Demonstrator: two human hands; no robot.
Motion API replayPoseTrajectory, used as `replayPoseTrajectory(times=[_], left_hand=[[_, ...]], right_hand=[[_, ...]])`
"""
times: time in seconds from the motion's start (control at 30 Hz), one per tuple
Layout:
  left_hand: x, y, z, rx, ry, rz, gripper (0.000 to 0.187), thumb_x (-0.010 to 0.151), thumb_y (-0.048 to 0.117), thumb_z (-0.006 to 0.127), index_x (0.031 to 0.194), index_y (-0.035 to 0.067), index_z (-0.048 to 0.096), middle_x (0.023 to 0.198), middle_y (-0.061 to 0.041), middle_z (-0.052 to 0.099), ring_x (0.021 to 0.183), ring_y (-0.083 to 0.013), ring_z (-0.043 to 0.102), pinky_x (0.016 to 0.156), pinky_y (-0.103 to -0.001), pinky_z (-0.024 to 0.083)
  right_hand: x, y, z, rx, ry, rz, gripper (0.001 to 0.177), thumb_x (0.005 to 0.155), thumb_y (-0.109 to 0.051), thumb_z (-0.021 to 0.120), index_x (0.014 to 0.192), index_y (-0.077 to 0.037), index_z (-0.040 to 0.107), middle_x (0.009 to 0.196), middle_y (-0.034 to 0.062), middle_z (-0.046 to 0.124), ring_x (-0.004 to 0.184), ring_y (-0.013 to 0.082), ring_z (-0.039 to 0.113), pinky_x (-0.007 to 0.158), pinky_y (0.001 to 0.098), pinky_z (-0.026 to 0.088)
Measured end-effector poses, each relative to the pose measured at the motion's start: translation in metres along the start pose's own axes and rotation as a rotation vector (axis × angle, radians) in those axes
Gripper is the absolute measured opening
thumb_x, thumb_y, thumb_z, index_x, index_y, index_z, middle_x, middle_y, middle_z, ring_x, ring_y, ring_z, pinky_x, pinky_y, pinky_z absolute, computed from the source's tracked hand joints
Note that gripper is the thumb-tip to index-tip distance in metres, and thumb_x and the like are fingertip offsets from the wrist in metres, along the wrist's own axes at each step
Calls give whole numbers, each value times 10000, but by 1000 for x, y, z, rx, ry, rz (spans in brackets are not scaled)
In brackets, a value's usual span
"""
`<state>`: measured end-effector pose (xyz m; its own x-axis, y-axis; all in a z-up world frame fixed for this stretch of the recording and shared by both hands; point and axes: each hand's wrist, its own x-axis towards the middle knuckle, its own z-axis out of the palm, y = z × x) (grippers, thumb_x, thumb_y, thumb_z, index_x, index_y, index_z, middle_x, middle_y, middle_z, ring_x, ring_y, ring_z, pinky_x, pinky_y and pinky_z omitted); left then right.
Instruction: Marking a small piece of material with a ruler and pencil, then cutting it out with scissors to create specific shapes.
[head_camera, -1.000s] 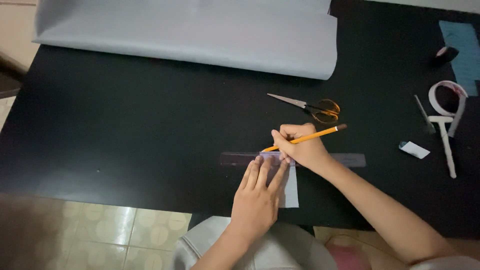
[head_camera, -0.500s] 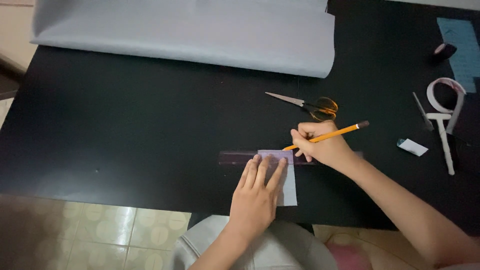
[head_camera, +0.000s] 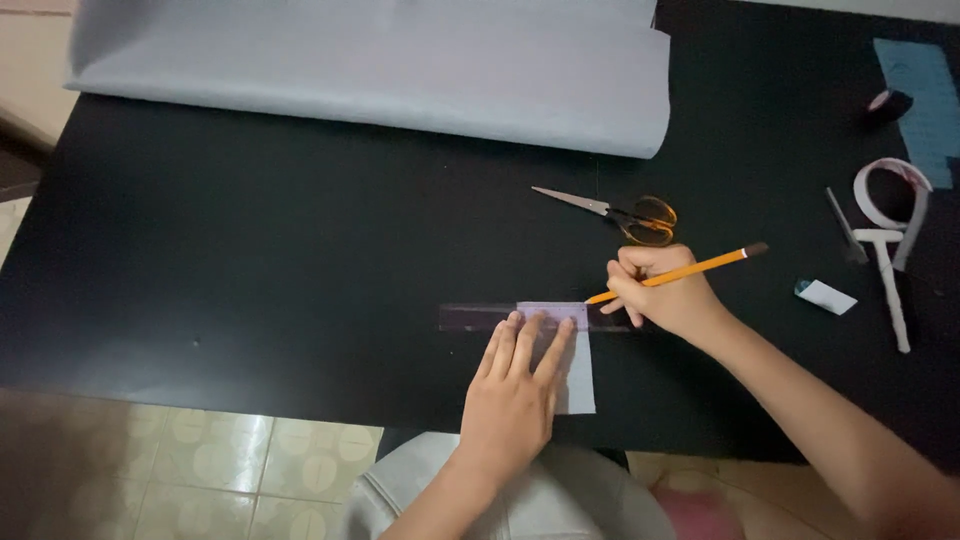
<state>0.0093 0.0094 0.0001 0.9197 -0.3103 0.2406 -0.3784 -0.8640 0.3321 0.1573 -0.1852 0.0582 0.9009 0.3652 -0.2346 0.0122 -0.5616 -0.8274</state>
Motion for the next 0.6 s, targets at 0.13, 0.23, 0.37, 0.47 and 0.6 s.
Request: replayPoseTrajectory(times=[0.13,0.23,0.37,0.47,0.6], left_hand=[[0,1,0,7,18,2,614,1024,251,459,1615,132,347,1510,-235,459,1428,-449,398,1222,-508,265],[-2,1,0,-25,50,10,621,991,222,483,1594,111,383,1487,-233,469,1402,-457,414,1221,-519,273],[-1,0,0,1,49,23,631,1002,228,461,1612,114,350,1499,-243,450,1424,-464,387,1231,-522,263],[-2,-2,-4,2,38,26,643,996,205,446,1619,100,325,1503,-257,443,1434,-472,369,1218,-528,269],[-4,2,-12,-92,126,38,549,1087,239,442,1593,58,330,1623,-274,311,1509,-487,295,1232,-553,296]], right_hand=[[-2,8,-2,-39,16,-11,346,903,-19,657,605,-117,510,551,33,559,434,107,640,637,329,732],[-8,14,1,-92,77,0,401,947,-59,629,586,-116,464,488,27,524,402,107,608,604,287,682],[-27,19,-8,95,188,-229,219,1016,-116,564,801,-74,575,664,91,653,586,192,714,695,350,637],[-47,23,-10,128,274,-293,184,1047,-115,470,1138,-7,587,1047,189,699,937,282,758,988,413,616],[-54,110,-19,-587,84,-200,673,891,-55,611,1478,-359,485,1664,119,334,1554,485,142,1173,665,253]])
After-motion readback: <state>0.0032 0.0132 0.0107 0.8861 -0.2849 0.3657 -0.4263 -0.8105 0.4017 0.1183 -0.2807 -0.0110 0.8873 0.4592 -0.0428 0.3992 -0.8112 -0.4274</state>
